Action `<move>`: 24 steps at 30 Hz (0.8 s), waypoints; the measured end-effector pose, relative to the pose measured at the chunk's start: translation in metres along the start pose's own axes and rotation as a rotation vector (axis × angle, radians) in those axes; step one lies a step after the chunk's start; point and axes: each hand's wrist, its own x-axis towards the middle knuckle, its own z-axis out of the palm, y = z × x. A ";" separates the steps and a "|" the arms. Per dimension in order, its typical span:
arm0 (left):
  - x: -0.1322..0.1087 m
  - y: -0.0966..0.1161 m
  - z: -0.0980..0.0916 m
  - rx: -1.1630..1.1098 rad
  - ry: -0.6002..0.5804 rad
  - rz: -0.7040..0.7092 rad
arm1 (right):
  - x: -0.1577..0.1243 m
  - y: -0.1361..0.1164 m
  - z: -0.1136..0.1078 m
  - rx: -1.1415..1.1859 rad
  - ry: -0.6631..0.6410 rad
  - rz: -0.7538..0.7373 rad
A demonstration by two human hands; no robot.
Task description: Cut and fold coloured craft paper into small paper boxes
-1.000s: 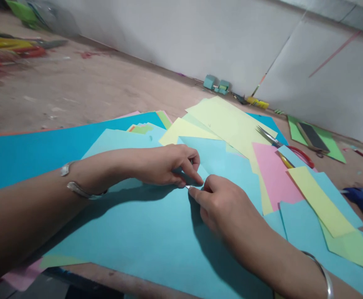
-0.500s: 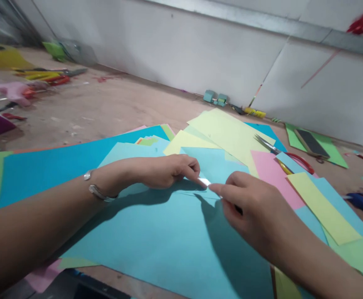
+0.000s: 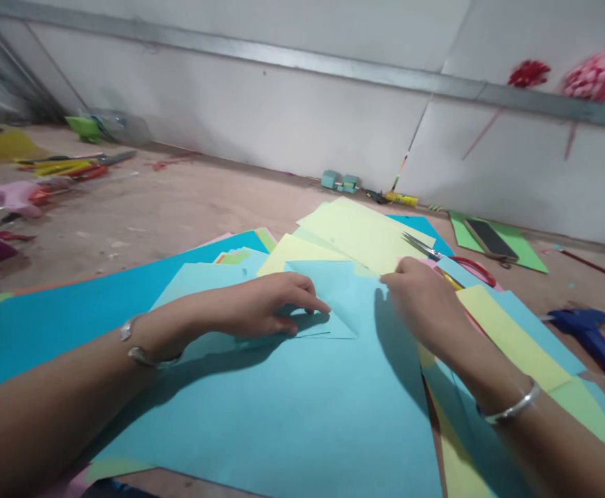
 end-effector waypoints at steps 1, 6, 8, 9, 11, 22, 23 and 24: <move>0.000 0.001 0.001 0.011 0.016 0.016 | -0.002 -0.010 0.001 0.043 0.022 -0.051; 0.002 0.008 0.007 -0.042 0.251 0.109 | -0.006 -0.047 0.019 0.183 0.058 -0.291; 0.001 0.009 0.004 -0.068 0.390 0.075 | -0.004 -0.050 0.027 0.114 0.117 -0.339; 0.001 0.009 0.002 -0.056 0.438 0.034 | -0.002 -0.050 0.030 0.078 0.135 -0.377; -0.001 0.007 -0.004 -0.006 0.454 -0.077 | 0.001 -0.049 0.034 0.023 0.134 -0.468; -0.002 -0.016 -0.018 -0.014 0.526 -0.375 | 0.006 -0.028 0.014 -0.168 0.480 -0.374; -0.004 -0.020 -0.021 0.010 0.538 -0.368 | 0.007 -0.023 0.009 -0.153 0.583 -0.293; -0.006 -0.023 -0.023 0.052 0.528 -0.353 | 0.008 -0.018 0.005 -0.134 0.661 -0.231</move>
